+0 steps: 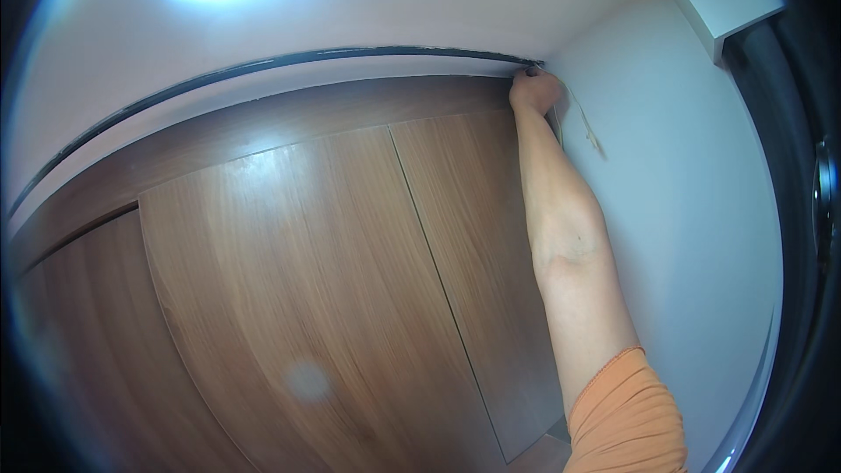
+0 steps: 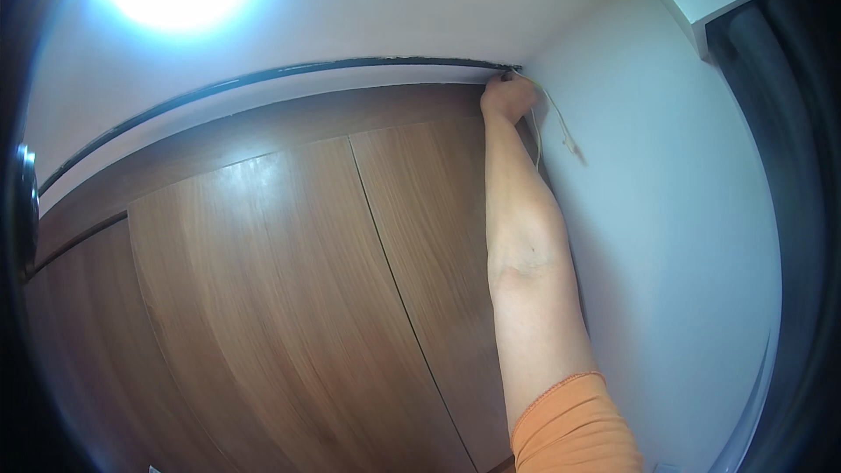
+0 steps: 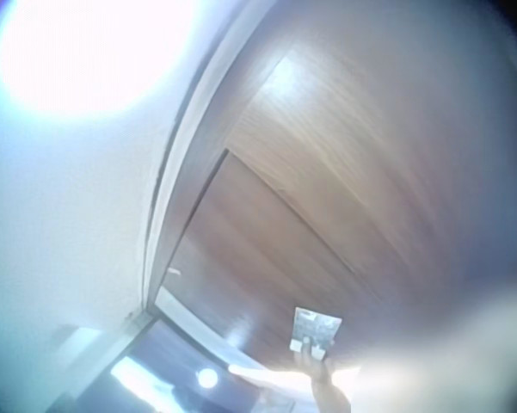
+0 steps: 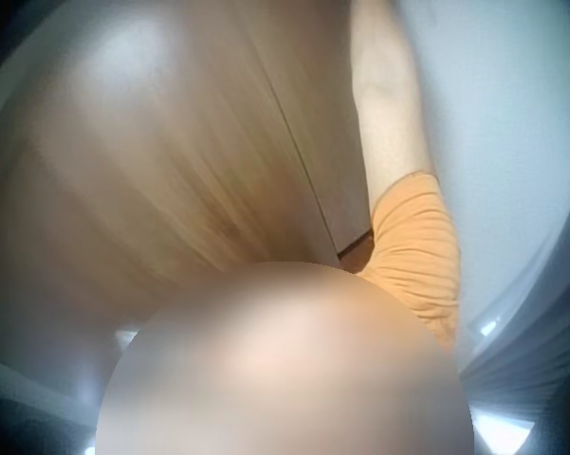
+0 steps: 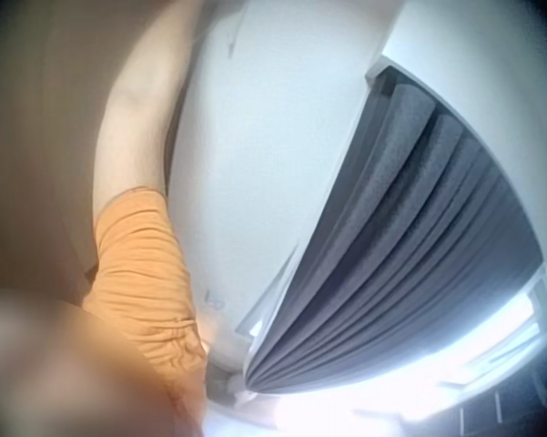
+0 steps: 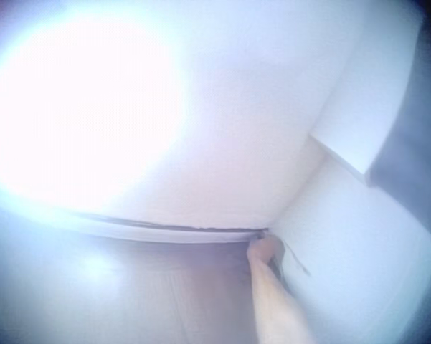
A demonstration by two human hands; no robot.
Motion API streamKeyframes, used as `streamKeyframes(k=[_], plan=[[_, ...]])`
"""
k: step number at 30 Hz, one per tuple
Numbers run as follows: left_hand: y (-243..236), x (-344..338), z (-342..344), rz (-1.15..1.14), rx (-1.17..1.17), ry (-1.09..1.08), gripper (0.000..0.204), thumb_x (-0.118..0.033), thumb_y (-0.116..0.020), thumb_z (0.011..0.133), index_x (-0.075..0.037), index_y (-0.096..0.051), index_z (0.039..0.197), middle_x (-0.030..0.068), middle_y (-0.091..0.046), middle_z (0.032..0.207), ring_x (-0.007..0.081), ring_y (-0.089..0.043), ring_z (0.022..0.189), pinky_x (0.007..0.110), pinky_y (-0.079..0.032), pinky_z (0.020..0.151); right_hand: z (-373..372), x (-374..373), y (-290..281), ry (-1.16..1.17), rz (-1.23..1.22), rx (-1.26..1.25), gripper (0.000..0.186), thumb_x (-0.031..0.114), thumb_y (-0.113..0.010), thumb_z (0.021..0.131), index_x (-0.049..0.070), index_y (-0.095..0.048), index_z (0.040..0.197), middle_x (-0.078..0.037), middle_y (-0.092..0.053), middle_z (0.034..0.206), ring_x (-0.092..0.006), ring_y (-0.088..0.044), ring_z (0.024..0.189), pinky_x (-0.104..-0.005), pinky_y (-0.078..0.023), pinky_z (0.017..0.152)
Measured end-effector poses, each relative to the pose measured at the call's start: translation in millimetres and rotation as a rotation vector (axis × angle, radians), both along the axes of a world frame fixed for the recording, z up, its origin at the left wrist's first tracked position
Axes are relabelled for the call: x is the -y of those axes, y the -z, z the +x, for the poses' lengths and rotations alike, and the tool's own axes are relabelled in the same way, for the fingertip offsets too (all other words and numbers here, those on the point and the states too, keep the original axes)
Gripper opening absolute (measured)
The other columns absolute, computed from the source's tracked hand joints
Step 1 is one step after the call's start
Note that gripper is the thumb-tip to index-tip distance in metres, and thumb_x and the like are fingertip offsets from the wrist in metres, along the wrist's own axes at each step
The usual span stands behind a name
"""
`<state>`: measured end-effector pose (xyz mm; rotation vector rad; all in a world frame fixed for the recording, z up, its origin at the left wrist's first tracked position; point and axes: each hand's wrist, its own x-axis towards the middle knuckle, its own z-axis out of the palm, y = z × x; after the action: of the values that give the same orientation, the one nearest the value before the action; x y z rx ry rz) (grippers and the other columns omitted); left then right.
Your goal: The person uses a putty knife and a small sponge to apply and smooth wall compound along the upper edge of a wooden wall panel. They repeatedly scoop compound from the putty knife onto the sponge and press it into the seam, then walk around the room to reach different sections.
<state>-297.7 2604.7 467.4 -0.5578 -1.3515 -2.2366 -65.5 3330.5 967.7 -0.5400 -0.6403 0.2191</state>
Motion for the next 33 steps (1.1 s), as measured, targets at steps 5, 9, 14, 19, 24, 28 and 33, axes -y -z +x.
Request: streamKeyframes(k=[5,9,14,19,24,28,33], plan=[[3,4,1,0.031,0.034,0.019,0.039,-0.019,-0.058,0.097,0.003,-0.053,0.129,0.0169,-0.066,0.112,0.03,-0.068,0.086,0.041,-0.058,0.062,1,10,5,-0.093,-0.047,-0.023,0.019,0.021,-0.074,0.084,0.009,-0.081,0.098,-0.018,-0.076,0.101,-0.0385,-0.072,0.099,-0.0473,-0.056,0.089],[7,9,-1,0.027,0.058,0.06,0.039,-0.019,-0.059,0.098,0.002,-0.052,0.13,0.0165,-0.065,0.11,0.0297,-0.067,0.087,0.041,-0.058,0.06,2,13,6,-0.146,-0.05,-0.032,0.021,0.023,-0.076,0.084,0.012,-0.082,0.102,-0.016,-0.077,0.105,-0.0366,-0.072,0.103,-0.0465,-0.056,0.092],[11,13,-2,0.015,0.073,0.055,0.042,-0.022,-0.061,0.096,0.002,-0.053,0.13,0.0181,-0.064,0.112,0.0316,-0.067,0.09,0.043,-0.056,0.065,4,17,7,-0.169,-0.054,-0.044,0.025,0.024,-0.078,0.083,0.012,-0.082,0.104,-0.017,-0.076,0.107,-0.0358,-0.072,0.103,-0.0462,-0.056,0.093],[11,14,0,-0.014,0.077,0.046,0.045,-0.025,-0.063,0.095,0.001,-0.054,0.13,0.0196,-0.063,0.114,0.0335,-0.066,0.093,0.045,-0.055,0.07,0,18,11,-0.179,-0.029,-0.056,0.026,0.024,-0.079,0.082,0.009,-0.081,0.104,-0.017,-0.077,0.105,-0.0351,-0.073,0.101,-0.0448,-0.056,0.093],[8,10,3,-0.056,0.08,0.049,0.047,-0.027,-0.065,0.093,0.001,-0.055,0.13,0.0212,-0.063,0.117,0.0353,-0.065,0.096,0.047,-0.054,0.075,-6,13,11,-0.114,0.049,-0.04,0.025,0.023,-0.079,0.081,0.007,-0.082,0.099,-0.018,-0.078,0.099,-0.0349,-0.075,0.096,-0.0426,-0.056,0.091],[5,1,7,-0.126,0.076,0.059,0.049,-0.03,-0.067,0.092,0.0,-0.056,0.13,0.0225,-0.062,0.118,0.0368,-0.065,0.098,0.049,-0.053,0.079,-9,15,8,-0.107,0.145,-0.04,0.024,0.022,-0.08,0.079,0.004,-0.082,0.094,-0.02,-0.077,0.092,-0.0338,-0.075,0.089,-0.0419,-0.057,0.086],[-14,-35,23,-0.397,0.024,0.068,0.052,-0.032,-0.069,0.091,0.0,-0.057,0.13,0.024,-0.061,0.12,0.0387,-0.064,0.101,0.051,-0.052,0.084,-20,43,31,-0.186,0.221,-0.018,0.034,0.028,-0.08,0.079,-0.001,-0.08,0.096,-0.021,-0.077,0.088,-0.0295,-0.075,0.081,-0.0388,-0.056,0.083]])
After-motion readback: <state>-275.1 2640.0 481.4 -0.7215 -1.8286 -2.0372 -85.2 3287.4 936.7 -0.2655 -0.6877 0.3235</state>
